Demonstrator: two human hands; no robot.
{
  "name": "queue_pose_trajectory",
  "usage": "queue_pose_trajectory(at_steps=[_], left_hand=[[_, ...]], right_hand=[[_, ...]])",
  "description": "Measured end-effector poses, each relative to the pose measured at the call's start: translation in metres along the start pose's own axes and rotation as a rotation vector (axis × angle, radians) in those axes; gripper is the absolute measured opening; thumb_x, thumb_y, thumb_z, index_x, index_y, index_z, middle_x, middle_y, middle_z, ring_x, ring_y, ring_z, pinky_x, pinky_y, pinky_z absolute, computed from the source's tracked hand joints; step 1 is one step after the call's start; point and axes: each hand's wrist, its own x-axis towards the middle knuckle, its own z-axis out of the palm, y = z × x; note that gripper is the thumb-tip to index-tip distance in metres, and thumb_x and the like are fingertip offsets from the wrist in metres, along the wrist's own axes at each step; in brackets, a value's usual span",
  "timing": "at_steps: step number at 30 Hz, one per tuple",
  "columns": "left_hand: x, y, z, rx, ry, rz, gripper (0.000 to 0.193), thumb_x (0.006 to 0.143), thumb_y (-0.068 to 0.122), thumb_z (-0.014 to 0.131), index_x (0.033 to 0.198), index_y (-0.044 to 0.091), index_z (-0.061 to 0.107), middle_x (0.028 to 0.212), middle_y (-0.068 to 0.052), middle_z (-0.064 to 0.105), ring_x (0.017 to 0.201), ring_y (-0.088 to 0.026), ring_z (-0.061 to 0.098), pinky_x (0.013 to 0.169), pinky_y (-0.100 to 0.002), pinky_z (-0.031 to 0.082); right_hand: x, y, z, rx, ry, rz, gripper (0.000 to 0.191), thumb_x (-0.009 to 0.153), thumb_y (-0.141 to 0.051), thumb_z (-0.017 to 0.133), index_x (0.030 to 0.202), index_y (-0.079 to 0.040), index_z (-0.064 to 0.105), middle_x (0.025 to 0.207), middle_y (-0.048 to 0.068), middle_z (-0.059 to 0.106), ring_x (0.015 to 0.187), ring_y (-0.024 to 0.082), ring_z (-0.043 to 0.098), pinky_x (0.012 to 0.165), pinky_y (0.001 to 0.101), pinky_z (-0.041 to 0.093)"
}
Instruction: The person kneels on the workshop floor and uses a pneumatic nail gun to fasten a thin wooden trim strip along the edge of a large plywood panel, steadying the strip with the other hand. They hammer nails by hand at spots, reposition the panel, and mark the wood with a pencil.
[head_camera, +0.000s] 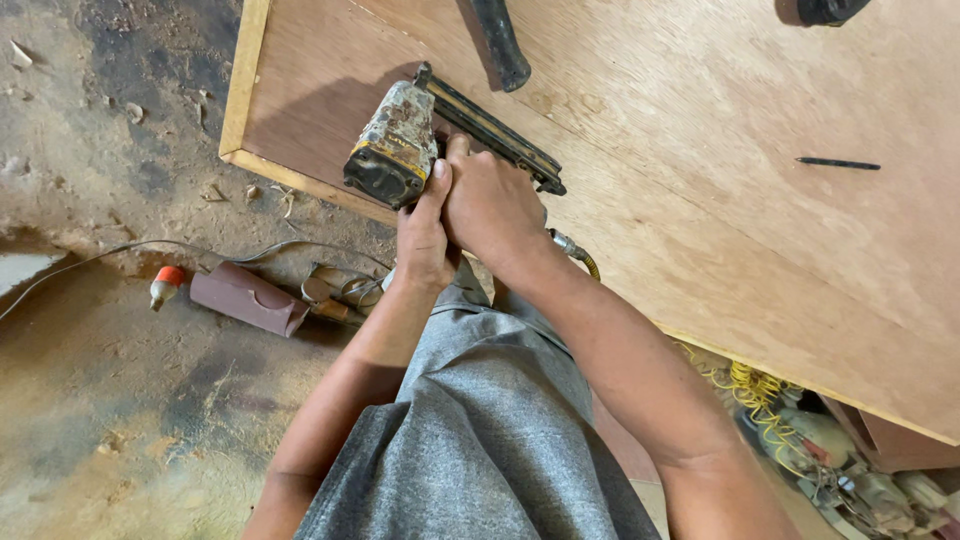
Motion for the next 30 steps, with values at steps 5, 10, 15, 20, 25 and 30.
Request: queue_pose_trajectory(at_steps=[5, 10, 15, 20, 25, 30], left_hand=[[-0.002, -0.007, -0.002, -0.007, 0.026, -0.021, 0.056, 0.089, 0.033, 0.08, 0.133, 0.004, 0.061, 0.126, -0.006, 0.065, 0.118, -0.02, 0.06, 0.104, -0.038, 0.049], [-0.009, -0.023, 0.0, 0.057, 0.052, -0.044, 0.053, 0.089, 0.031, 0.079, 0.132, 0.004, 0.061, 0.125, -0.005, 0.065, 0.117, -0.019, 0.06, 0.103, -0.036, 0.049], [-0.018, -0.033, 0.004, 0.026, 0.025, -0.055, 0.054, 0.089, 0.03, 0.079, 0.132, 0.004, 0.061, 0.127, -0.006, 0.064, 0.119, -0.019, 0.059, 0.104, -0.037, 0.048], [-0.024, -0.04, 0.007, 0.03, 0.024, -0.088, 0.055, 0.089, 0.03, 0.08, 0.133, 0.003, 0.06, 0.128, -0.007, 0.064, 0.121, -0.019, 0.058, 0.106, -0.037, 0.047], [-0.03, -0.055, 0.01, 0.051, 0.017, -0.085, 0.056, 0.089, 0.028, 0.08, 0.134, 0.001, 0.06, 0.13, -0.008, 0.064, 0.121, -0.02, 0.058, 0.106, -0.036, 0.047], [-0.033, -0.066, 0.01, 0.057, 0.02, -0.074, 0.055, 0.088, 0.027, 0.08, 0.133, 0.003, 0.06, 0.128, -0.007, 0.064, 0.12, -0.02, 0.058, 0.105, -0.037, 0.048]], right_hand=[[-0.006, 0.004, 0.001, 0.023, 0.014, 0.013, 0.033, 0.094, -0.023, 0.051, 0.113, 0.003, 0.058, 0.088, 0.029, 0.072, 0.083, 0.047, 0.072, 0.072, 0.0557, 0.058], [-0.02, 0.016, 0.001, 0.036, -0.002, 0.035, 0.029, 0.096, -0.023, 0.05, 0.109, 0.002, 0.057, 0.087, 0.029, 0.072, 0.084, 0.048, 0.072, 0.074, 0.0563, 0.057], [-0.031, 0.023, -0.002, 0.045, -0.005, 0.057, 0.028, 0.096, -0.023, 0.051, 0.108, 0.001, 0.057, 0.087, 0.029, 0.072, 0.084, 0.048, 0.071, 0.075, 0.0558, 0.058], [-0.039, 0.032, -0.003, 0.082, -0.027, 0.095, 0.033, 0.095, -0.024, 0.05, 0.114, 0.003, 0.056, 0.086, 0.028, 0.072, 0.081, 0.047, 0.072, 0.073, 0.0556, 0.058], [-0.049, 0.047, -0.001, 0.077, -0.017, 0.1, 0.033, 0.097, -0.024, 0.049, 0.112, 0.004, 0.057, 0.087, 0.029, 0.072, 0.083, 0.048, 0.072, 0.074, 0.0554, 0.058], [-0.055, 0.058, 0.001, 0.09, 0.023, 0.098, 0.036, 0.095, -0.024, 0.05, 0.117, 0.004, 0.057, 0.087, 0.031, 0.071, 0.082, 0.048, 0.072, 0.074, 0.0562, 0.058]])
